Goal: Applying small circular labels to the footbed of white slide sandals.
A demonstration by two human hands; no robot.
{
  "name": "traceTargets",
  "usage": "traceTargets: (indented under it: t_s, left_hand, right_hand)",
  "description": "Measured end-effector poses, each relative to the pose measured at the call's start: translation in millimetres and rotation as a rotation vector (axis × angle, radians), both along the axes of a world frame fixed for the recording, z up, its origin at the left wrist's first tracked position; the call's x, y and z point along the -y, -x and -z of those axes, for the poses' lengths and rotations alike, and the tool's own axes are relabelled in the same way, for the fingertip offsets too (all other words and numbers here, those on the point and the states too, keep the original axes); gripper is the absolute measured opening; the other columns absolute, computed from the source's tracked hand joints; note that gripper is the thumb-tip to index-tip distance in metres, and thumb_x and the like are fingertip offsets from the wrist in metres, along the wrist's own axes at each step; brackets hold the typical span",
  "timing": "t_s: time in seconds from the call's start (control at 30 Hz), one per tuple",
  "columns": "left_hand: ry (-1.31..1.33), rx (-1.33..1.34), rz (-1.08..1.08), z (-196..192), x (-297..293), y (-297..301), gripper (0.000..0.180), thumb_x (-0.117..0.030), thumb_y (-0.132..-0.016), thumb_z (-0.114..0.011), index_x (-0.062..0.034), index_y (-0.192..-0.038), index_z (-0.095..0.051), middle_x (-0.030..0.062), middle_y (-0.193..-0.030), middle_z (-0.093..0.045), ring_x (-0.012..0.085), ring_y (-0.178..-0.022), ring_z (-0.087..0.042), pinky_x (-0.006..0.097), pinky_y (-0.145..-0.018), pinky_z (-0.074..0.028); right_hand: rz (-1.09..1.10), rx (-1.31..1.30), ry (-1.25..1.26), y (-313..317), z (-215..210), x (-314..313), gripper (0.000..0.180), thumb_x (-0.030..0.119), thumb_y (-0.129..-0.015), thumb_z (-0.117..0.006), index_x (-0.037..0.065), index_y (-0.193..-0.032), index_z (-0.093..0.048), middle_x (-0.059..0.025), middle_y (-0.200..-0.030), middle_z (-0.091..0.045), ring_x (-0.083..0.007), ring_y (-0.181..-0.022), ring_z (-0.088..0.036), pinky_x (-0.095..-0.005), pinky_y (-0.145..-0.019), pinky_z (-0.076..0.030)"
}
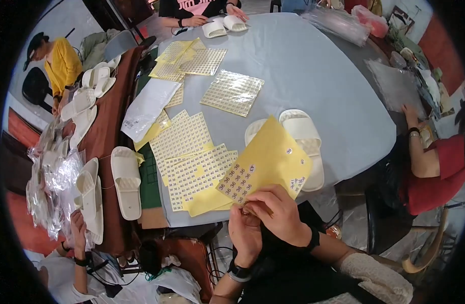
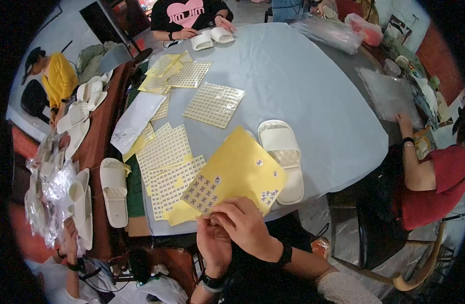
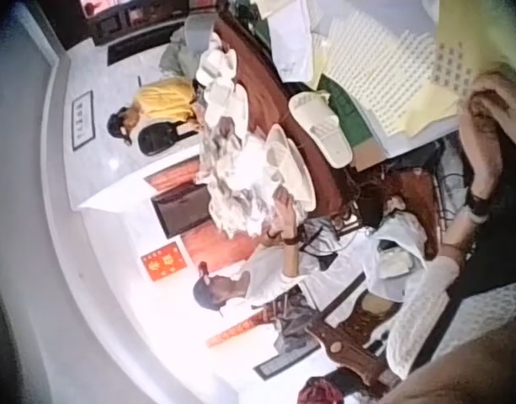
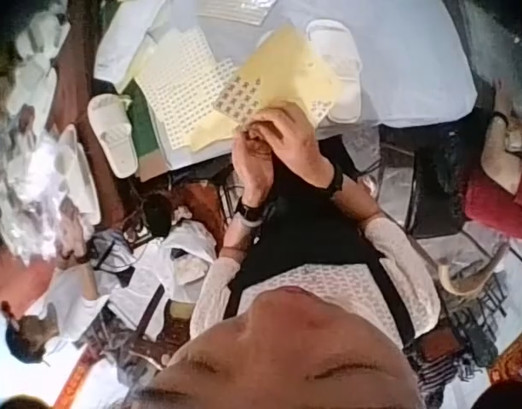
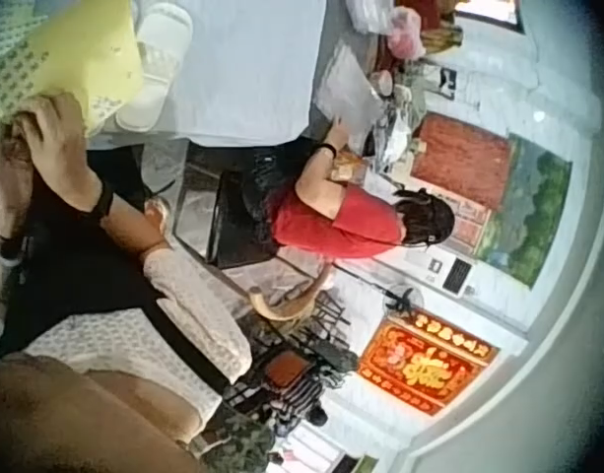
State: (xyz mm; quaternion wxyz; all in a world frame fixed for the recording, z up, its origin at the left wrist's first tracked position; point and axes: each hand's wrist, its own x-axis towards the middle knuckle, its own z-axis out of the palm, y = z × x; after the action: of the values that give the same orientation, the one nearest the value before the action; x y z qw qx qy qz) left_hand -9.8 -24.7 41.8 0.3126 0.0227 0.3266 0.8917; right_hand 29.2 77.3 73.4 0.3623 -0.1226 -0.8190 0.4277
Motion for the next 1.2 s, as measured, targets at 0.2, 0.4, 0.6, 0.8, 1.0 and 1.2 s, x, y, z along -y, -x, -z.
traceTargets:
  t_s: [0.2,0.4,0.6,0.8,1.0,1.2]
  left_hand:
    - [0.192,0.000,-0.093,-4.0,-11.9,-7.6,0.033,-0.028,-0.102,-0.036,-0.0012,-0.114,-0.051,0.0073,-0.105,-0.060,0.0135,-0.097,-0.058,0.029,-0.085,-0.047]
    - [0.236,-0.033,-0.078,-3.0,-11.8,-5.8,0.033,-0.028,-0.103,-0.035,-0.0014,-0.112,-0.051,0.0054,-0.101,-0.060,0.0104,-0.089,-0.058,0.026,-0.077,-0.047]
    - [0.299,-0.119,-0.074,-3.3,-10.0,-6.2,0.029,-0.027,-0.102,-0.037,-0.0033,-0.108,-0.053,0.0024,-0.095,-0.060,0.0073,-0.082,-0.056,0.023,-0.072,-0.046]
    - [0.302,-0.090,-0.075,-9.8,-12.5,-7.7,0.025,-0.026,-0.102,-0.039,-0.0050,-0.100,-0.053,-0.0012,-0.090,-0.058,0.0042,-0.076,-0.052,0.021,-0.066,-0.043]
    - [0.408,-0.136,-0.073,-13.6,-12.8,-6.5,0.024,-0.025,-0.102,-0.040,-0.0055,-0.100,-0.054,-0.0037,-0.083,-0.053,0.0019,-0.069,-0.045,0.019,-0.061,-0.038]
    - [0.400,-0.171,-0.088,-17.5,-16.6,-9.4,0.025,-0.025,-0.102,-0.039,-0.0049,-0.099,-0.053,-0.0044,-0.079,-0.050,0.0014,-0.068,-0.042,0.019,-0.060,-0.035]
  right_hand:
    - [-0.016,0.054,0.016,-3.0,4.3,-3.2,0.024,0.000,-0.075,-0.068,0.006,-0.097,-0.062,-0.0080,-0.092,-0.059,-0.0282,-0.086,-0.058,-0.0355,-0.072,-0.048]
    - [-0.039,0.071,0.043,-3.5,1.8,-3.9,0.023,-0.003,-0.074,-0.068,0.005,-0.093,-0.057,-0.0088,-0.089,-0.057,-0.0291,-0.083,-0.058,-0.0369,-0.070,-0.048]
    - [-0.034,0.077,0.029,-4.1,1.9,-2.9,0.024,-0.003,-0.074,-0.068,0.004,-0.093,-0.056,-0.0093,-0.087,-0.056,-0.0288,-0.082,-0.057,-0.0369,-0.070,-0.047]
    - [-0.044,0.055,0.031,-3.5,2.2,-0.7,0.024,-0.003,-0.074,-0.069,0.004,-0.094,-0.056,-0.0099,-0.088,-0.056,-0.0291,-0.082,-0.058,-0.0366,-0.069,-0.048]
    - [-0.031,0.064,0.001,-4.0,4.2,-1.4,0.022,-0.002,-0.075,-0.068,0.003,-0.092,-0.055,-0.0100,-0.086,-0.056,-0.0283,-0.080,-0.058,-0.0359,-0.067,-0.048]
    - [0.005,0.017,0.080,-4.0,5.9,0.1,0.022,-0.004,-0.074,-0.069,0.003,-0.089,-0.057,-0.0100,-0.085,-0.057,-0.0273,-0.076,-0.059,-0.0334,-0.064,-0.048]
